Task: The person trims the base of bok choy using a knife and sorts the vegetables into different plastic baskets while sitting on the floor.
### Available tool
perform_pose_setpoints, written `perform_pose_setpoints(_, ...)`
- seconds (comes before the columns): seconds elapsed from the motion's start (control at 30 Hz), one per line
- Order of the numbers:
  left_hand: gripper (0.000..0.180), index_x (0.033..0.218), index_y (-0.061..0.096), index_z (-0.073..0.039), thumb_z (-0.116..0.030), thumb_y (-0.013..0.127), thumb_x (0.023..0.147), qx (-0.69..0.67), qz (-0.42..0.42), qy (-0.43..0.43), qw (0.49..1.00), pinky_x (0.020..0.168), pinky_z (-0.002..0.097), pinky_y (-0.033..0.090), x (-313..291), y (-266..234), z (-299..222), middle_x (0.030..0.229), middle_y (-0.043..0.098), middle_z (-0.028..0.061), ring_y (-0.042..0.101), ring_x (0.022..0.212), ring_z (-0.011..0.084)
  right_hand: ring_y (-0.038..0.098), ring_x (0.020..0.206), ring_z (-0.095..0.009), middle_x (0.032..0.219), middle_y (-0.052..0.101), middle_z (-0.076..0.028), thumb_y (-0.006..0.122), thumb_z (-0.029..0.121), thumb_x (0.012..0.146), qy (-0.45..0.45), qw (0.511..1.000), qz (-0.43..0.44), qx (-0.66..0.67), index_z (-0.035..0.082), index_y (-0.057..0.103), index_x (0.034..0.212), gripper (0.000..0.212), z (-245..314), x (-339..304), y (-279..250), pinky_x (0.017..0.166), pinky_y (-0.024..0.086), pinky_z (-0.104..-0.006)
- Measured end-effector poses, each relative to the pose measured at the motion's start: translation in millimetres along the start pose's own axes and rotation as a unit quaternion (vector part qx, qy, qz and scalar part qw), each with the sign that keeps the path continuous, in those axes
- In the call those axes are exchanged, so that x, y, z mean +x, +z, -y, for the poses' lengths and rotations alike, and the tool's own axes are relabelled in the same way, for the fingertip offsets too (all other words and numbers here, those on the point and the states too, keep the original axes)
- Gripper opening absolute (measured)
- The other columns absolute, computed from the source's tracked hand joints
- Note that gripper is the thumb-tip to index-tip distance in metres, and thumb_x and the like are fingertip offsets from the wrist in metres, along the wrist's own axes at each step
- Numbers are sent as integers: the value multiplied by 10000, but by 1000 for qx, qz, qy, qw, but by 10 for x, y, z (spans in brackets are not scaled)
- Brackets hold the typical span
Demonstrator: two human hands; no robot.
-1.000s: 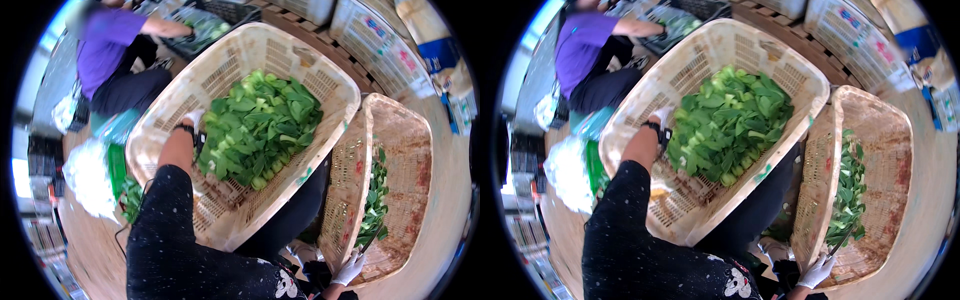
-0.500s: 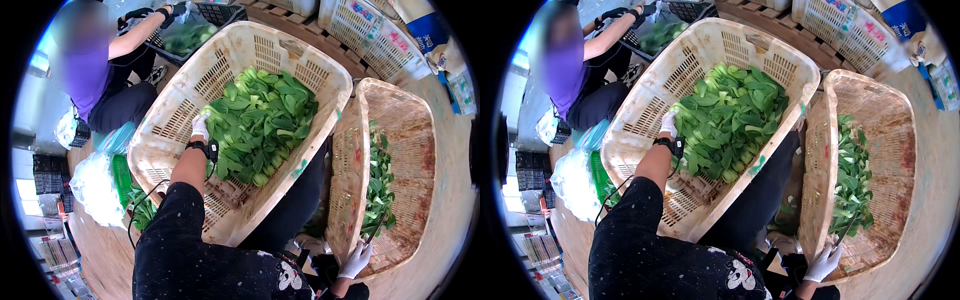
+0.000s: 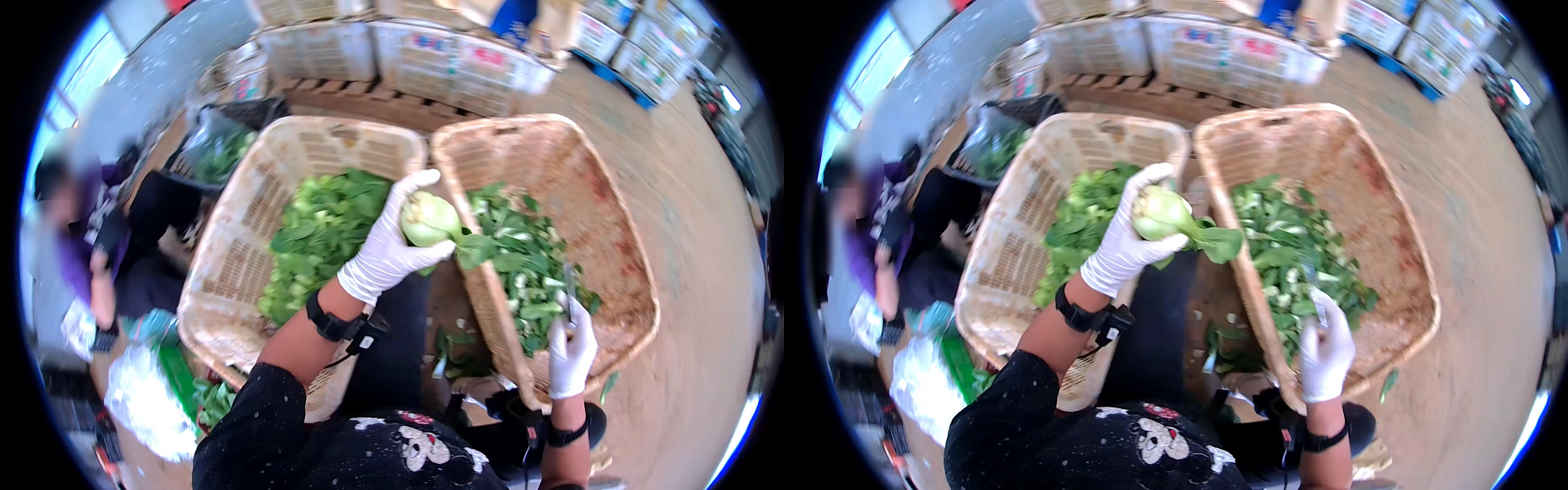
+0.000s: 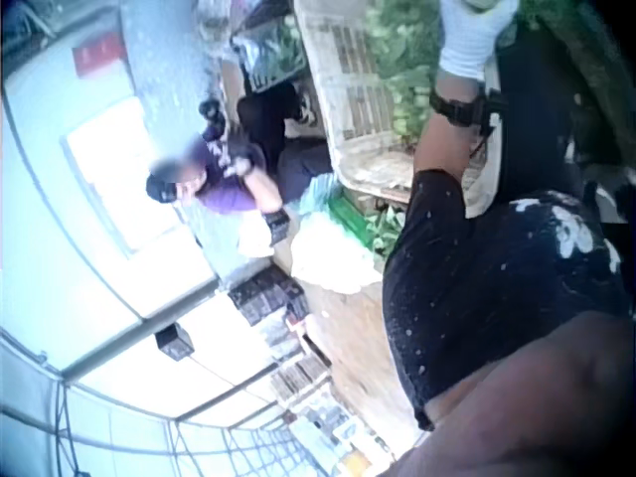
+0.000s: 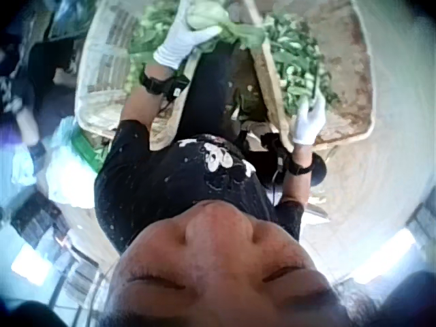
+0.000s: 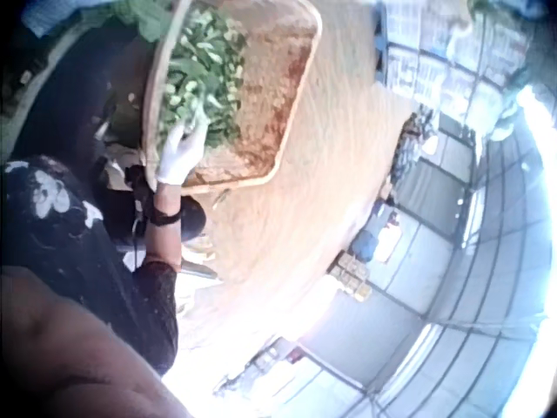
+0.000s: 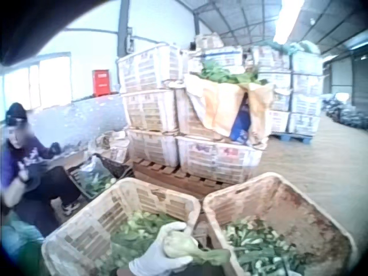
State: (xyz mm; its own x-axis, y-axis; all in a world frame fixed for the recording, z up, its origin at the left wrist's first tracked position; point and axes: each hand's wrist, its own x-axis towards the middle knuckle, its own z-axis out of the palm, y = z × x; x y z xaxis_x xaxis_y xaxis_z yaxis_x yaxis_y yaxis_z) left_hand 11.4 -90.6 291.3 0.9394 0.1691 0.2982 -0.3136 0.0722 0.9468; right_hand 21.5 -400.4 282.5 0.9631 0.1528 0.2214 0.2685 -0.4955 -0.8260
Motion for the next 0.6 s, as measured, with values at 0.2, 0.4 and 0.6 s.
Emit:
perform_pose_setpoints(0.2, 660, 1173, 506, -23, -175, 811, 608, 328, 29, 113, 938, 856, 383, 474, 111, 1254, 256, 1009, 631, 138, 609, 959, 303, 559, 596, -245, 659, 502, -59, 656, 79, 695, -235, 938, -27, -252, 176, 624, 1132, 449, 117, 248, -303, 536, 465, -357)
perform_pose_setpoints(0.4, 575, 1085, 533, -19, -196, 811, 614, 350, 72, 108, 928, 828, 417, 457, 56, 1809, 243, 980, 612, 137, 578, 928, 343, 564, 628, -220, 687, 507, -42, 683, 120, 689, -228, 939, -33, -257, 123, 587, 994, 319, -87, 221, -458, 538, 453, -344)
perform_pose_setpoints(0.6, 509, 1081, 517, -21, -87, 789, 656, 361, 93, 100, 922, 816, 372, 482, -9, 2011, 254, 986, 601, 114, 602, 908, 263, 610, 634, -251, 682, 573, -97, 626, 132, 751, -148, 934, -61, -319, 140, 613, 899, 148, -550, 344, -537, 566, 483, -379)
